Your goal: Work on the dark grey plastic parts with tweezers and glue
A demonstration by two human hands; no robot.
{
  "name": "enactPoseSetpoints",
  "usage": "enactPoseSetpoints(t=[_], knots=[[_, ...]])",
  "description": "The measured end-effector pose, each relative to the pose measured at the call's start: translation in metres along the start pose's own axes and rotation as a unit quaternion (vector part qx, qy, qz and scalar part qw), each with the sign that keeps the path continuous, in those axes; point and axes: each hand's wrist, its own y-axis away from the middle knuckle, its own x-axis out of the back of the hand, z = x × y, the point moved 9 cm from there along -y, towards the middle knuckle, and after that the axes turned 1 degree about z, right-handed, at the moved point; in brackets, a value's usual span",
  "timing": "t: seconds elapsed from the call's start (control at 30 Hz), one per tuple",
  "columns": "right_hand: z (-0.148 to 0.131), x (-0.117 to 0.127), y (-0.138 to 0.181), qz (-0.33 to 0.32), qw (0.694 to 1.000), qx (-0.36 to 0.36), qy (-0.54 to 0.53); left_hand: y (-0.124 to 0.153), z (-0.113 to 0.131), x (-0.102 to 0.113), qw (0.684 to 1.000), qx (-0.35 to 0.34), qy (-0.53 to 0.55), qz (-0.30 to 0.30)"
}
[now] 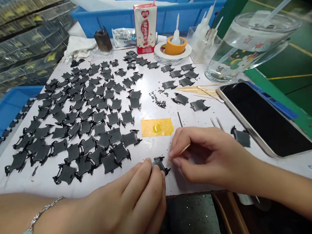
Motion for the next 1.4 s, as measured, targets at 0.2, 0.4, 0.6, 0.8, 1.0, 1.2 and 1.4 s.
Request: enactPoseSetpoints(t=[0.2, 0.4, 0.6, 0.8, 1.0, 1.2, 1.4], knots=[[0.007, 0.032, -0.003, 0.162, 0.986, -0.027, 0.031, 0.003, 0.0, -0.005, 0.999, -0.002, -0.001, -0.043], [0.011, 0.03, -0.006, 0.148, 0.987, -0.036, 0.043, 0.005, 0.0, -0.003, 0.999, 0.002, 0.013, -0.035], [0.011, 0.028, -0.008, 0.139, 0.987, -0.035, 0.066, 0.003, 0.0, -0.003, 1.0, -0.004, 0.012, -0.017], [0.005, 0.031, -0.006, 0.161, 0.986, -0.03, -0.002, 0.001, -0.003, -0.004, 0.999, 0.003, 0.013, -0.034], [0.003, 0.01, -0.004, 0.041, 0.998, -0.022, -0.036, 0.002, 0.001, -0.004, 0.999, 0.028, -0.02, 0.003], [0.005, -0.004, -0.001, -0.031, 0.999, -0.017, -0.017, 0.009, 0.001, -0.004, 0.999, 0.015, -0.038, 0.026], [0.003, -0.007, -0.001, -0.043, 0.999, 0.002, -0.001, 0.008, 0.001, -0.004, 0.999, 0.012, -0.022, 0.032]])
